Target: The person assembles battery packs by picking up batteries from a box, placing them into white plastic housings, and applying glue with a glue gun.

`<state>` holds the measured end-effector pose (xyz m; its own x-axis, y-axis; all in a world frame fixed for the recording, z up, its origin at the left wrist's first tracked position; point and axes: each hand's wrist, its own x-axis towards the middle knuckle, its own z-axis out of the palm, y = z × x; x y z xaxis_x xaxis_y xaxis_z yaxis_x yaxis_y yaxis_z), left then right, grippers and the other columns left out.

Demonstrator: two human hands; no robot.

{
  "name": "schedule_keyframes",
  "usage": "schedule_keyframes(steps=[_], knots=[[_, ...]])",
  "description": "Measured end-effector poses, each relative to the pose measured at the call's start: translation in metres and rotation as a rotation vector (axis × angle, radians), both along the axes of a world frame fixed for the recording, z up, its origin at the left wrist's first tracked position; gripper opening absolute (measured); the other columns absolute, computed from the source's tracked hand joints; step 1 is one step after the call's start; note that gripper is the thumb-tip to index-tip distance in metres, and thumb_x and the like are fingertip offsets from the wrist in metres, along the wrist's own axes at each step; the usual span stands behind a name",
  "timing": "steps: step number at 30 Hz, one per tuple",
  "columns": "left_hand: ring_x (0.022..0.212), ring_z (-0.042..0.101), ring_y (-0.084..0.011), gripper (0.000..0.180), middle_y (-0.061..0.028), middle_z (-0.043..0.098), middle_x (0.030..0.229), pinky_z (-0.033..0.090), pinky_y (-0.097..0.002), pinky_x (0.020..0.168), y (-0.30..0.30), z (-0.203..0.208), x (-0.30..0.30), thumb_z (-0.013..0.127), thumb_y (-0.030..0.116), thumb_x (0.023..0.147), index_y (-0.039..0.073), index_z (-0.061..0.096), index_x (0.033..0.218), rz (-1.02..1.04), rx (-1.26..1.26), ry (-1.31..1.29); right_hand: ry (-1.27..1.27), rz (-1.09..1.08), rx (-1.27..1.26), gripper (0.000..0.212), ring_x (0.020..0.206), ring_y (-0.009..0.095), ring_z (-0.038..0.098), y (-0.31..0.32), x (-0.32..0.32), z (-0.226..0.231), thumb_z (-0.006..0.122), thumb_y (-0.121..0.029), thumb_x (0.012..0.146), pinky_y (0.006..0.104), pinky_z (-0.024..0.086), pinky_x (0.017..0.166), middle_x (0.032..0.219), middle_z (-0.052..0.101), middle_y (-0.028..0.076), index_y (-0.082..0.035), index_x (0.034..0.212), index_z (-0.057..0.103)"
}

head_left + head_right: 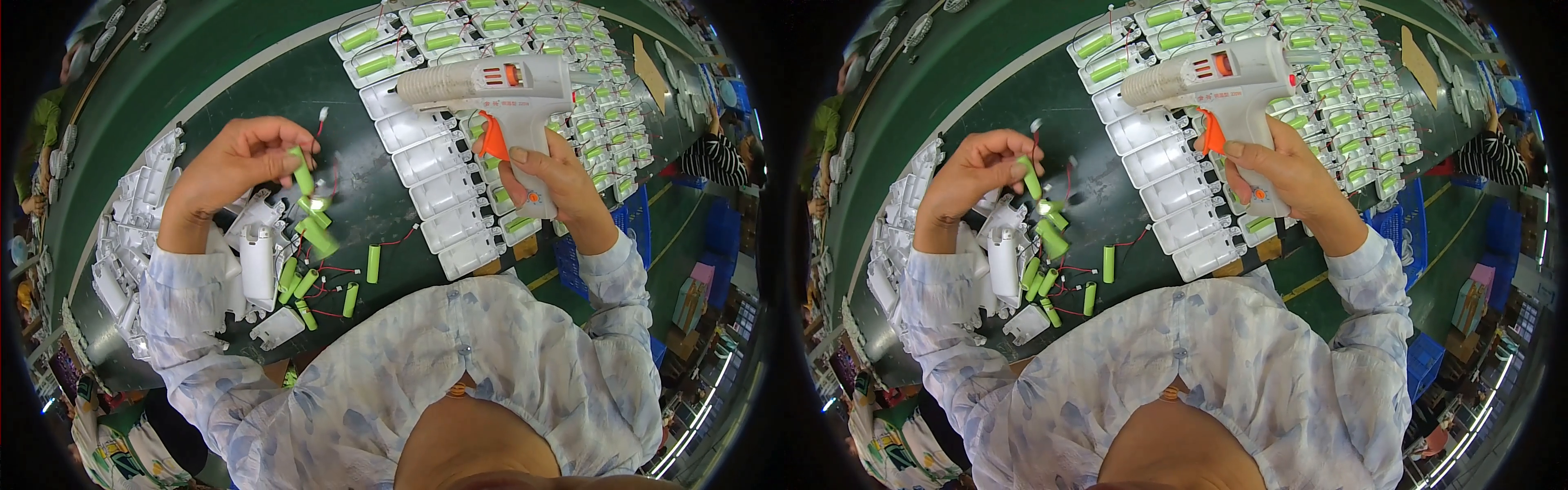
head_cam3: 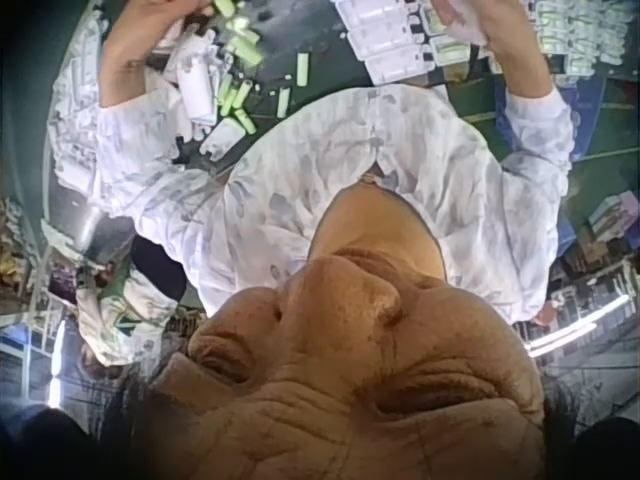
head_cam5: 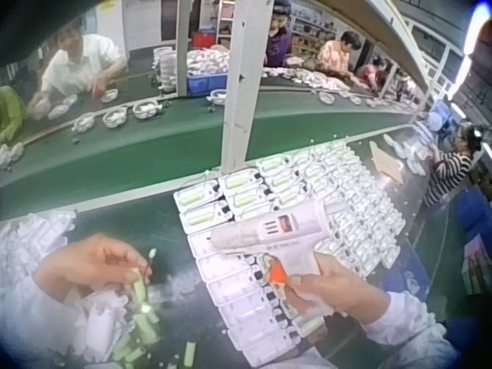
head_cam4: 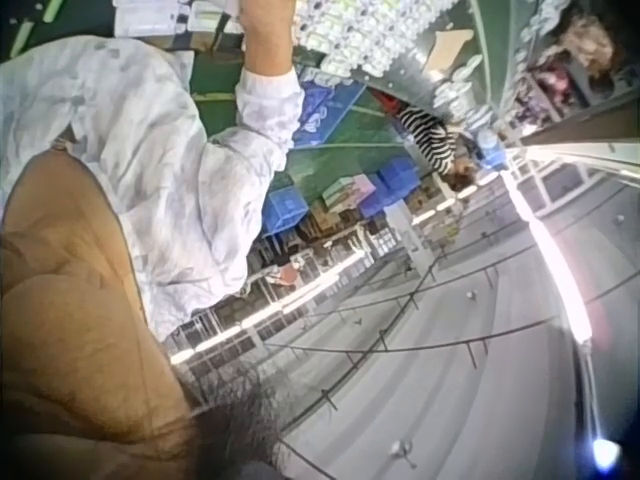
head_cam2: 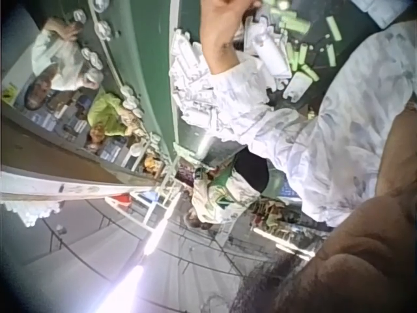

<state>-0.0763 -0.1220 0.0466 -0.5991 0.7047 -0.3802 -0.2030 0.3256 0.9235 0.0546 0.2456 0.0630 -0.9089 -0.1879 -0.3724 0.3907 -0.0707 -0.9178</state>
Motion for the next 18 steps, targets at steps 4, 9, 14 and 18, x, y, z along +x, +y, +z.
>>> schedule_keyframes(steps=[4, 9, 14, 18], knots=[[0.076, 0.063, -0.0084, 0.017, -0.0038, 0.07, 0.088, 0.051, -0.0232, 0.069, 0.015, 0.005, 0.004, 0.064, 0.007, 0.093, -0.003, 0.069, 0.106, 0.071, -0.163, 0.295, -0.019, -0.023, 0.005, 0.025, 0.054, 0.012, 0.054, -0.002, 0.002, -0.002, 0.06, -0.02, 0.095, 0.0268, 0.044, 0.053, 0.068, 0.06, 0.006, -0.002, 0.112, 0.057], [0.075, 0.065, -0.011, 0.014, -0.0052, 0.071, 0.086, 0.052, -0.0263, 0.068, 0.01, -0.005, 0.0, 0.066, 0.008, 0.092, -0.001, 0.069, 0.101, 0.283, 0.035, 0.274, -0.016, -0.016, -0.012, 0.026, 0.054, 0.012, 0.054, 0.0, 0.003, -0.003, 0.059, -0.02, 0.095, 0.0266, 0.043, 0.052, 0.068, 0.06, 0.006, -0.002, 0.114, 0.057], [0.082, 0.067, -0.0109, 0.014, -0.0054, 0.072, 0.093, 0.051, -0.0246, 0.071, 0.007, -0.013, -0.008, 0.063, 0.009, 0.096, -0.002, 0.067, 0.103, 0.175, -0.306, 0.566, -0.007, -0.023, -0.023, 0.028, 0.054, 0.012, 0.054, -0.002, 0.001, -0.004, 0.059, -0.021, 0.096, 0.0261, 0.043, 0.052, 0.07, 0.06, 0.006, -0.001, 0.115, 0.057], [0.08, 0.066, -0.0098, 0.015, -0.0071, 0.072, 0.093, 0.052, -0.0235, 0.074, 0.001, -0.014, -0.015, 0.062, 0.009, 0.098, -0.002, 0.066, 0.108, 0.344, 0.043, 0.299, 0.006, -0.004, -0.039, 0.026, 0.054, 0.011, 0.054, -0.001, 0.001, -0.006, 0.058, -0.021, 0.096, 0.0261, 0.044, 0.053, 0.069, 0.06, 0.006, -0.002, 0.114, 0.057]])
